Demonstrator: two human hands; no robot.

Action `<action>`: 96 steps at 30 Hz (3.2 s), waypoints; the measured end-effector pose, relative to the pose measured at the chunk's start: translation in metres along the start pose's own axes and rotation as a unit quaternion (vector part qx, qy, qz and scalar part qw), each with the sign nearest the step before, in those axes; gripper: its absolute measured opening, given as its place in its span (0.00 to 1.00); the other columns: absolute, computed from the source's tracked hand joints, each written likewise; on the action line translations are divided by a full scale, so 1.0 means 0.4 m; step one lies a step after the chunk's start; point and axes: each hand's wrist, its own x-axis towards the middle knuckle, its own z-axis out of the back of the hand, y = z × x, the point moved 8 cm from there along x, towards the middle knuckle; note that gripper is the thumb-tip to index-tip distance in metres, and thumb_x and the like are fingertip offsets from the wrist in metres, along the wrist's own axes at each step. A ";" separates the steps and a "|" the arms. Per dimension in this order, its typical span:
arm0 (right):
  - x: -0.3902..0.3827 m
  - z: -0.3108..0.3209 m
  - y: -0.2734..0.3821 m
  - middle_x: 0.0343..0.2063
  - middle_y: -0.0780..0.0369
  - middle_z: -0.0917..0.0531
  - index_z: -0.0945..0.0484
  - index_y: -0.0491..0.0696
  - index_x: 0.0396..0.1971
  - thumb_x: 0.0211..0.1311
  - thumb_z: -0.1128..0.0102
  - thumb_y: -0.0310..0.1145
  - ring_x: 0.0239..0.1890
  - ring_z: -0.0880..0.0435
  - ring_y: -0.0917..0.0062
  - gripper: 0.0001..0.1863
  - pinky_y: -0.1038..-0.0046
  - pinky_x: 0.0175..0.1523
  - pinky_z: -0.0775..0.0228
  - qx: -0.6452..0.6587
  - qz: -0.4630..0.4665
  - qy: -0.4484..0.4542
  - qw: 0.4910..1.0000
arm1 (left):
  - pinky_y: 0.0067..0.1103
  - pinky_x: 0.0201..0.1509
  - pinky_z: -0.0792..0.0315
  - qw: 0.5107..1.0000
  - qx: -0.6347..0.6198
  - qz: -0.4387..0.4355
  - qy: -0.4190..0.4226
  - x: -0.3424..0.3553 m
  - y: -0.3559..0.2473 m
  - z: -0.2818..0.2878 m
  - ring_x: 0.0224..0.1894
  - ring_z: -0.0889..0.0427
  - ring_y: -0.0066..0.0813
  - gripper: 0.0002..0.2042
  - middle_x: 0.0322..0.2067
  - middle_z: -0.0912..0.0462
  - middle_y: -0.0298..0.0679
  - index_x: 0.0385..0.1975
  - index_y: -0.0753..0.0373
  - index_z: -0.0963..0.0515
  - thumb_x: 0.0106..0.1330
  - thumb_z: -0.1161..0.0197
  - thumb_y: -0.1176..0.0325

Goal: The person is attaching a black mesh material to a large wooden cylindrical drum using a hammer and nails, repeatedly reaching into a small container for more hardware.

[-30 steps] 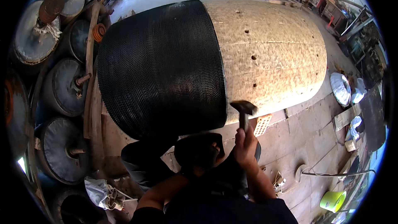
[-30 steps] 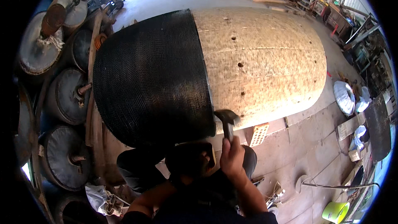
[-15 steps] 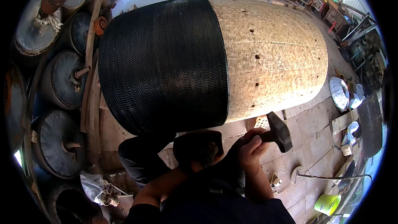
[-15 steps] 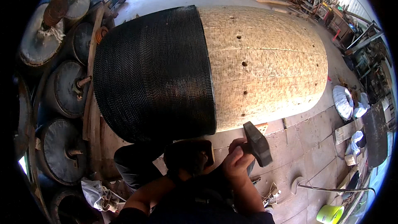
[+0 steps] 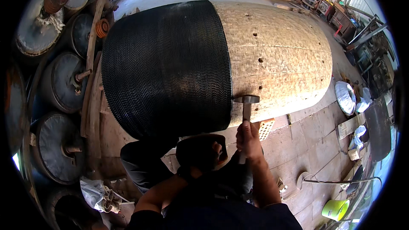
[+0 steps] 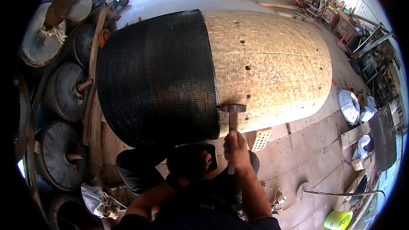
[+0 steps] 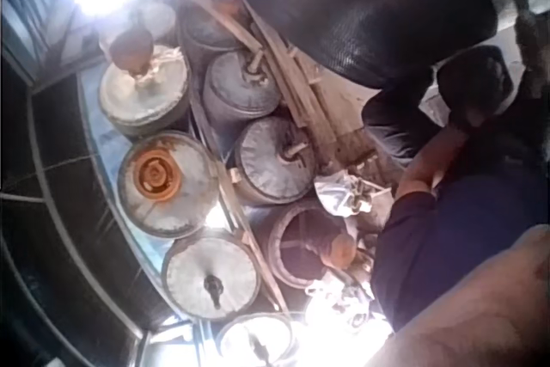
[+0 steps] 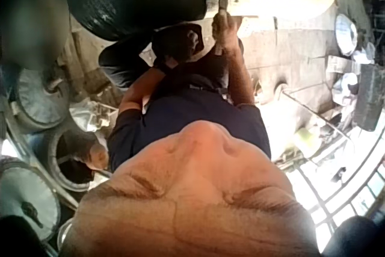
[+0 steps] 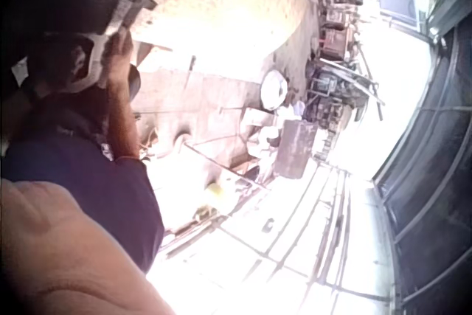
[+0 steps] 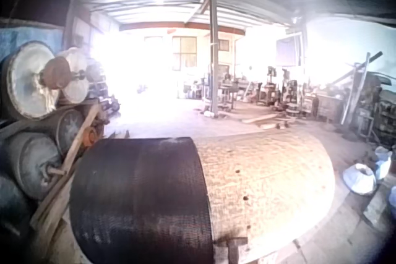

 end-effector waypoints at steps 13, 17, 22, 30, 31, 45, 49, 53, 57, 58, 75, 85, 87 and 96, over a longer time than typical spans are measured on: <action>-0.085 0.020 0.109 0.19 0.55 0.26 0.30 0.39 0.42 0.76 0.51 0.34 0.21 0.26 0.64 0.11 0.64 0.27 0.35 -0.381 0.312 -0.210 0.845 | 0.37 0.46 0.20 0.912 -0.003 -0.127 -0.390 0.104 -0.031 0.411 0.45 0.16 0.47 0.17 0.47 0.18 0.50 0.51 0.63 0.23 0.62 0.38 0.80; -0.082 -0.004 0.113 0.21 0.46 0.22 0.30 0.39 0.37 0.71 0.46 0.28 0.24 0.19 0.48 0.07 0.56 0.28 0.31 -0.430 0.262 -0.166 0.848 | 0.39 0.46 0.20 0.841 0.129 -0.177 -0.496 0.157 -0.005 0.524 0.45 0.17 0.48 0.19 0.49 0.19 0.48 0.50 0.61 0.22 0.58 0.36 0.82; -0.166 0.022 0.131 0.24 0.52 0.21 0.27 0.37 0.37 0.72 0.51 0.29 0.23 0.20 0.64 0.09 0.63 0.30 0.29 -0.202 0.401 -0.187 0.874 | 0.40 0.48 0.22 0.825 0.172 -0.184 -0.506 0.182 0.004 0.539 0.45 0.18 0.46 0.20 0.49 0.21 0.45 0.50 0.61 0.21 0.56 0.36 0.82; -0.145 0.004 0.090 0.17 0.51 0.25 0.30 0.39 0.34 0.73 0.50 0.29 0.18 0.23 0.61 0.09 0.61 0.25 0.34 -0.332 0.272 -0.182 0.885 | 0.40 0.49 0.22 0.827 0.171 -0.174 -0.506 0.186 0.003 0.542 0.45 0.19 0.44 0.18 0.48 0.23 0.42 0.49 0.60 0.20 0.57 0.32 0.76; -0.162 -0.015 0.128 0.17 0.53 0.26 0.30 0.38 0.34 0.74 0.51 0.28 0.18 0.24 0.66 0.09 0.64 0.25 0.34 -0.304 0.339 -0.188 0.870 | 0.40 0.49 0.23 0.827 0.171 -0.170 -0.508 0.188 0.003 0.544 0.46 0.19 0.44 0.18 0.48 0.23 0.42 0.49 0.61 0.20 0.57 0.33 0.77; -0.075 -0.009 0.124 0.24 0.46 0.22 0.32 0.37 0.47 0.72 0.45 0.29 0.24 0.23 0.55 0.12 0.53 0.32 0.32 -0.480 0.322 -0.201 0.791 | 0.40 0.49 0.24 0.830 0.216 -0.139 -0.496 0.202 -0.017 0.553 0.45 0.21 0.44 0.18 0.46 0.23 0.43 0.50 0.62 0.19 0.57 0.35 0.79; -0.118 0.032 0.100 0.19 0.50 0.25 0.31 0.41 0.42 0.72 0.44 0.29 0.21 0.22 0.51 0.09 0.58 0.26 0.35 -0.352 0.267 -0.200 0.875 | 0.39 0.50 0.24 0.832 0.223 -0.138 -0.488 0.200 -0.020 0.550 0.47 0.21 0.43 0.19 0.47 0.25 0.43 0.50 0.61 0.18 0.56 0.37 0.80; -0.151 0.015 0.138 0.23 0.47 0.22 0.32 0.38 0.43 0.69 0.45 0.25 0.25 0.20 0.45 0.09 0.56 0.29 0.30 -0.325 0.382 -0.159 0.851 | 0.38 0.49 0.24 0.842 0.234 -0.104 -0.475 0.209 -0.015 0.552 0.46 0.21 0.43 0.21 0.49 0.26 0.43 0.52 0.60 0.19 0.56 0.39 0.82; -0.072 0.094 -0.001 0.28 0.40 0.19 0.34 0.42 0.45 0.69 0.40 0.31 0.30 0.19 0.39 0.14 0.46 0.32 0.29 -0.424 0.266 -0.201 0.842 | 0.37 0.48 0.24 0.828 0.229 -0.114 -0.499 0.207 -0.036 0.552 0.44 0.20 0.44 0.20 0.45 0.23 0.45 0.53 0.62 0.21 0.61 0.41 0.82; -0.085 0.109 -0.024 0.25 0.43 0.19 0.34 0.42 0.45 0.70 0.41 0.32 0.28 0.19 0.41 0.14 0.46 0.30 0.29 -0.433 0.246 -0.205 0.843 | 0.37 0.47 0.24 0.828 0.228 -0.113 -0.499 0.203 -0.052 0.545 0.43 0.20 0.44 0.19 0.45 0.22 0.46 0.54 0.63 0.21 0.62 0.41 0.82; -0.160 0.134 -0.071 0.23 0.46 0.20 0.30 0.42 0.43 0.72 0.41 0.31 0.26 0.19 0.46 0.10 0.54 0.28 0.30 -0.357 0.245 -0.193 0.881 | 0.29 0.51 0.24 0.909 -0.076 -0.138 -0.385 0.168 -0.115 0.262 0.41 0.17 0.32 0.27 0.38 0.16 0.40 0.61 0.65 0.27 0.60 0.36 0.86; -0.152 0.124 -0.081 0.25 0.46 0.20 0.28 0.42 0.45 0.71 0.41 0.31 0.28 0.17 0.47 0.11 0.56 0.30 0.28 -0.338 0.222 -0.178 0.897 | 0.33 0.47 0.25 0.928 -0.012 -0.107 -0.356 0.191 -0.146 0.259 0.35 0.21 0.34 0.33 0.33 0.21 0.40 0.64 0.65 0.31 0.54 0.36 0.86; -0.154 0.121 -0.080 0.25 0.46 0.19 0.28 0.42 0.45 0.71 0.41 0.31 0.28 0.17 0.47 0.11 0.57 0.30 0.28 -0.327 0.220 -0.172 0.903 | 0.35 0.48 0.27 0.926 -0.044 -0.097 -0.363 0.203 -0.142 0.246 0.36 0.21 0.35 0.35 0.32 0.22 0.40 0.65 0.64 0.33 0.53 0.36 0.85; -0.183 0.083 -0.016 0.23 0.46 0.20 0.30 0.41 0.46 0.70 0.42 0.29 0.25 0.18 0.46 0.11 0.55 0.28 0.28 -0.364 0.270 -0.155 0.878 | 0.44 0.57 0.35 0.920 0.024 -0.080 -0.382 0.204 -0.146 0.243 0.41 0.23 0.40 0.36 0.33 0.21 0.39 0.66 0.65 0.36 0.52 0.37 0.82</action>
